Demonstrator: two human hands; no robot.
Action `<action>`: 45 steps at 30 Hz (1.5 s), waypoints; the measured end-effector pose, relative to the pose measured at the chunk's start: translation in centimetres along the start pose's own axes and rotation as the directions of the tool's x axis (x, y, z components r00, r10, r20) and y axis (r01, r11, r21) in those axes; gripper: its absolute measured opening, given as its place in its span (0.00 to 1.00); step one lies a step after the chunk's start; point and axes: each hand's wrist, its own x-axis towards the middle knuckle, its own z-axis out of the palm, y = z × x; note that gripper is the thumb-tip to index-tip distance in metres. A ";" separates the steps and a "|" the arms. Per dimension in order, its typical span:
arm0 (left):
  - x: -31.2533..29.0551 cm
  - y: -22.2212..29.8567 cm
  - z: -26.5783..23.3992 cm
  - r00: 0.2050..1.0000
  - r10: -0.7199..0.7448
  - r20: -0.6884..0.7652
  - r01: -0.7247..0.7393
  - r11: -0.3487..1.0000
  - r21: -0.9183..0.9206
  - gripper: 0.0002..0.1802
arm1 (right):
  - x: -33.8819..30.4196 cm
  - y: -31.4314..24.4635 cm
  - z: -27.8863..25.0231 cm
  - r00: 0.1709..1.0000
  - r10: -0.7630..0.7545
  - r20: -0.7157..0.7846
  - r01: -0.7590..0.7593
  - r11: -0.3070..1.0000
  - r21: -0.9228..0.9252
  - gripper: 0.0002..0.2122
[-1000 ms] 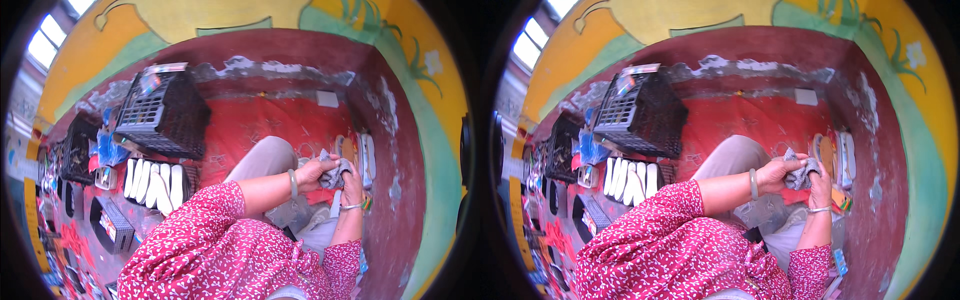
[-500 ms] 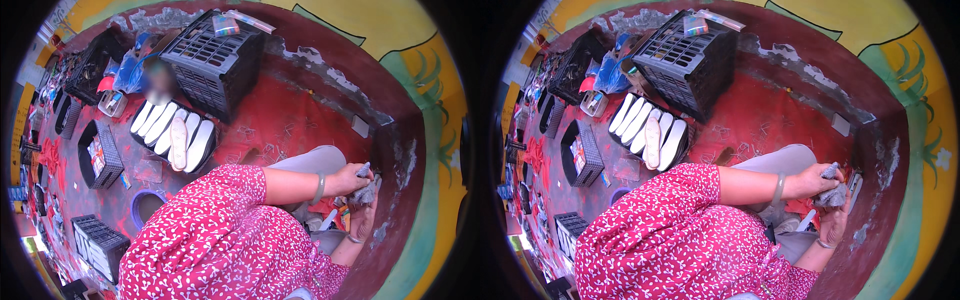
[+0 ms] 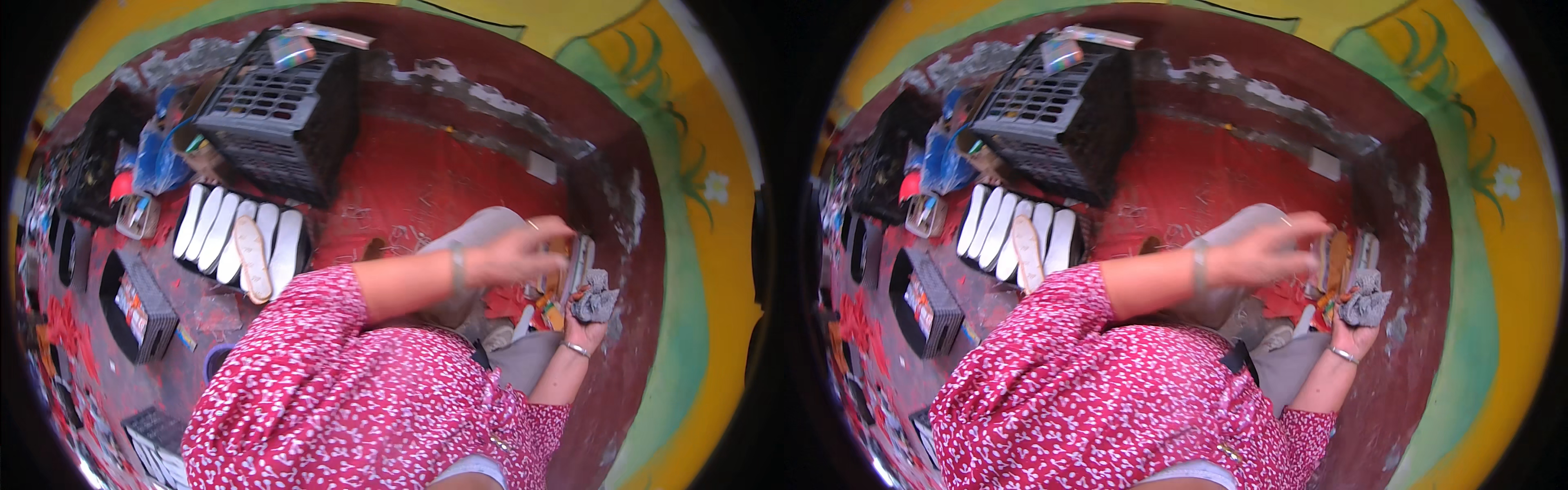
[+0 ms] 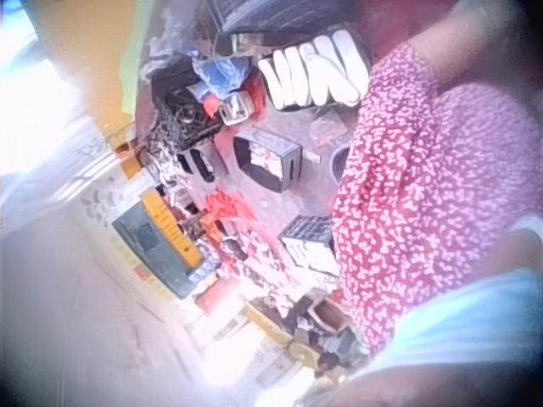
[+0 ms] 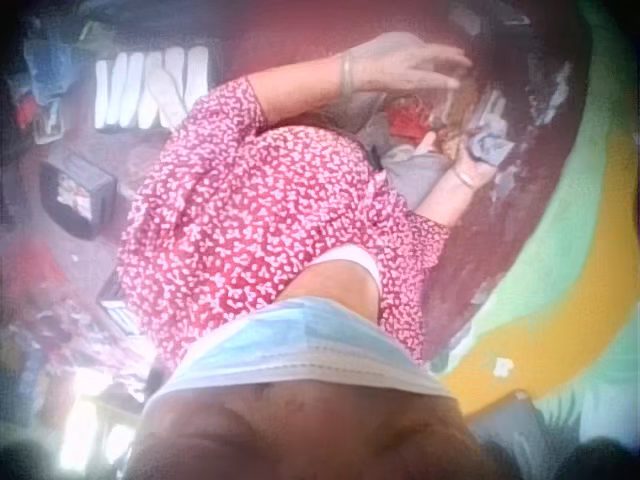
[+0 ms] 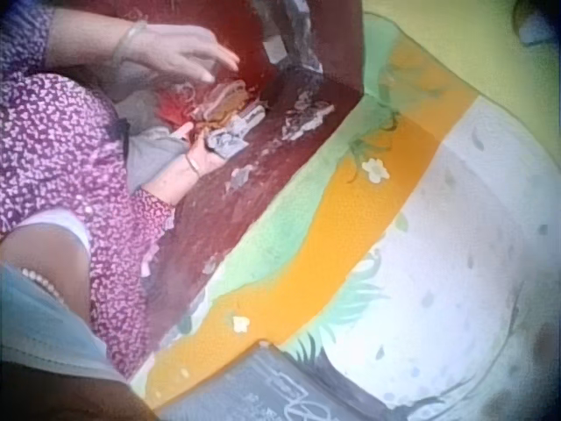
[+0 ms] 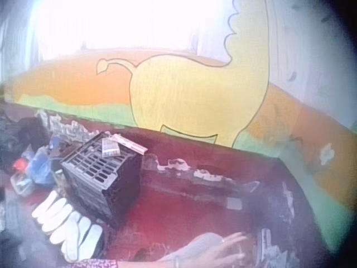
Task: The person cleans a shoe and several insoles by hand with a cloth.
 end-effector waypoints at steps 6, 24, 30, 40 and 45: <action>-8.6 -4.6 -12.7 0.701 -0.166 -0.694 0.260 0.965 0.031 0.18 | -2.7 -1.7 0.9 0.934 -0.221 -0.279 0.219 0.975 -0.040 0.12; -45.9 -4.0 -22.2 -0.207 -0.081 -0.975 0.906 0.361 -0.222 0.16 | 12.3 3.4 -6.1 0.981 0.144 0.132 -0.078 0.908 -0.412 0.18; -39.0 -1.6 -18.7 -0.337 -0.220 -0.916 0.941 -0.123 -0.317 0.46 | 14.2 7.3 -3.5 0.989 0.063 0.135 0.008 0.884 -0.467 0.21; -43.1 -3.4 -22.0 -0.299 -0.336 -0.893 0.797 0.426 -0.428 0.27 | 4.7 9.7 6.9 0.993 0.061 -0.098 -0.091 0.936 -0.340 0.23; -39.9 1.3 -20.2 0.182 -0.604 -0.776 -0.116 0.770 -0.627 0.26 | 4.5 8.5 5.3 0.999 0.032 -0.016 -0.036 0.913 -0.407 0.24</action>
